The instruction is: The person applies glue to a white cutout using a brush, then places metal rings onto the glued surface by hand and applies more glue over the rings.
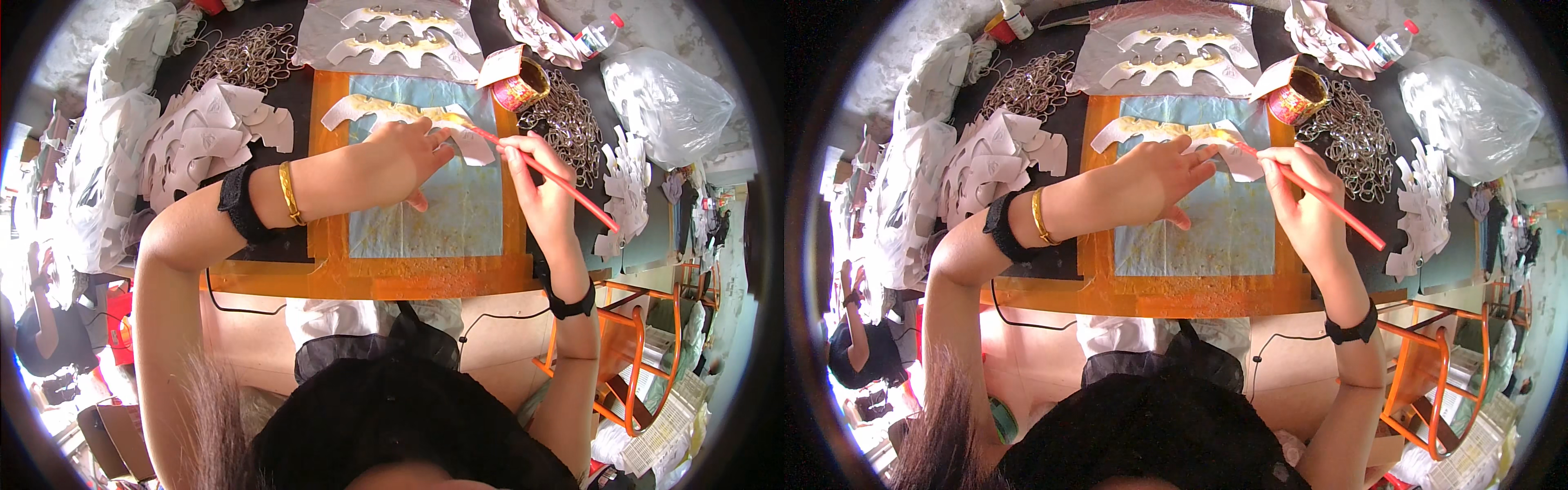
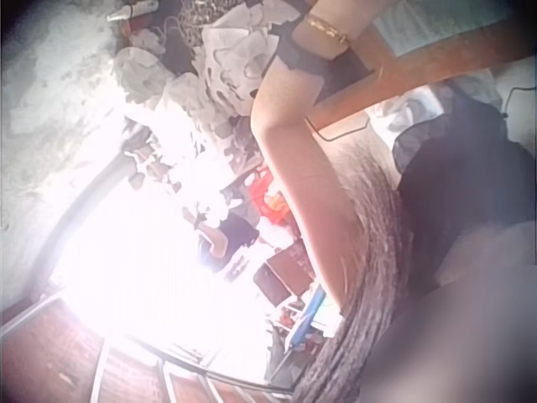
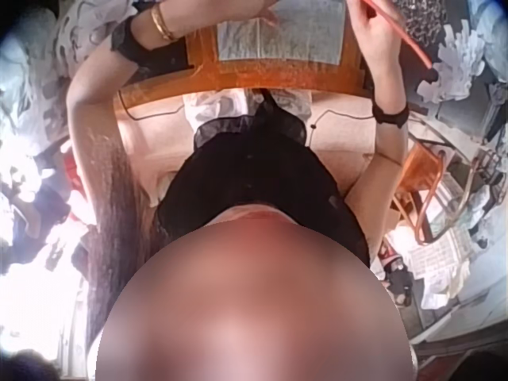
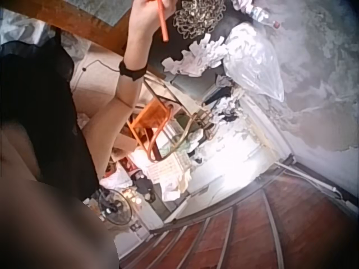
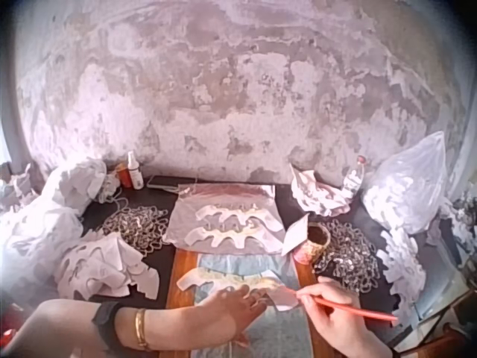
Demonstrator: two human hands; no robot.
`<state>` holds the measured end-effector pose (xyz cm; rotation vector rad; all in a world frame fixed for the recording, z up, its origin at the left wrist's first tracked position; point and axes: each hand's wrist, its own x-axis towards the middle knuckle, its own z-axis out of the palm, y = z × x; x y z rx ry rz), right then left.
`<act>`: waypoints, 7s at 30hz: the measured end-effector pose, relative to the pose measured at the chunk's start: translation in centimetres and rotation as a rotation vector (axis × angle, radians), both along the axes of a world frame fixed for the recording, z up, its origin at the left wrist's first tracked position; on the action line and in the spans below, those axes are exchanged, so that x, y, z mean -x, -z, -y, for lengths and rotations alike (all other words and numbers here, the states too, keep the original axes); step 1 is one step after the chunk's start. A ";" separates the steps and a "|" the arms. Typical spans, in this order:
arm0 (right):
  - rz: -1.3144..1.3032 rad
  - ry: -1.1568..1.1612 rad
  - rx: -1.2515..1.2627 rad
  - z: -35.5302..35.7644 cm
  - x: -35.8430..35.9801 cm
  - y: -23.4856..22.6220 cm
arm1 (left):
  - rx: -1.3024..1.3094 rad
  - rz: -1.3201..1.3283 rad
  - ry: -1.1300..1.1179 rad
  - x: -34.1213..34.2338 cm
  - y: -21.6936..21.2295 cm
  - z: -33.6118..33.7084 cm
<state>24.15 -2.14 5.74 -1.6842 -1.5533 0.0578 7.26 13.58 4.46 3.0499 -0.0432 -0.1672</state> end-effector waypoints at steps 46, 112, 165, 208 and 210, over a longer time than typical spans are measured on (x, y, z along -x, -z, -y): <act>-0.198 -0.010 0.004 -1.4 -0.6 -0.1 | -0.018 0.035 0.014 0.3 0.0 0.0; -0.310 -0.016 0.058 -0.7 -1.2 -0.3 | -0.025 0.001 0.000 0.3 0.0 0.0; -0.096 -0.144 0.042 -1.3 0.9 -1.0 | 0.005 -0.159 -0.048 -0.3 -0.6 0.5; 0.183 -0.072 -0.078 -1.7 -0.3 -0.7 | -0.038 0.022 0.022 0.4 0.2 0.1; 0.156 -0.043 -0.063 -1.5 -0.5 -0.6 | -0.039 0.020 0.021 0.4 0.3 0.1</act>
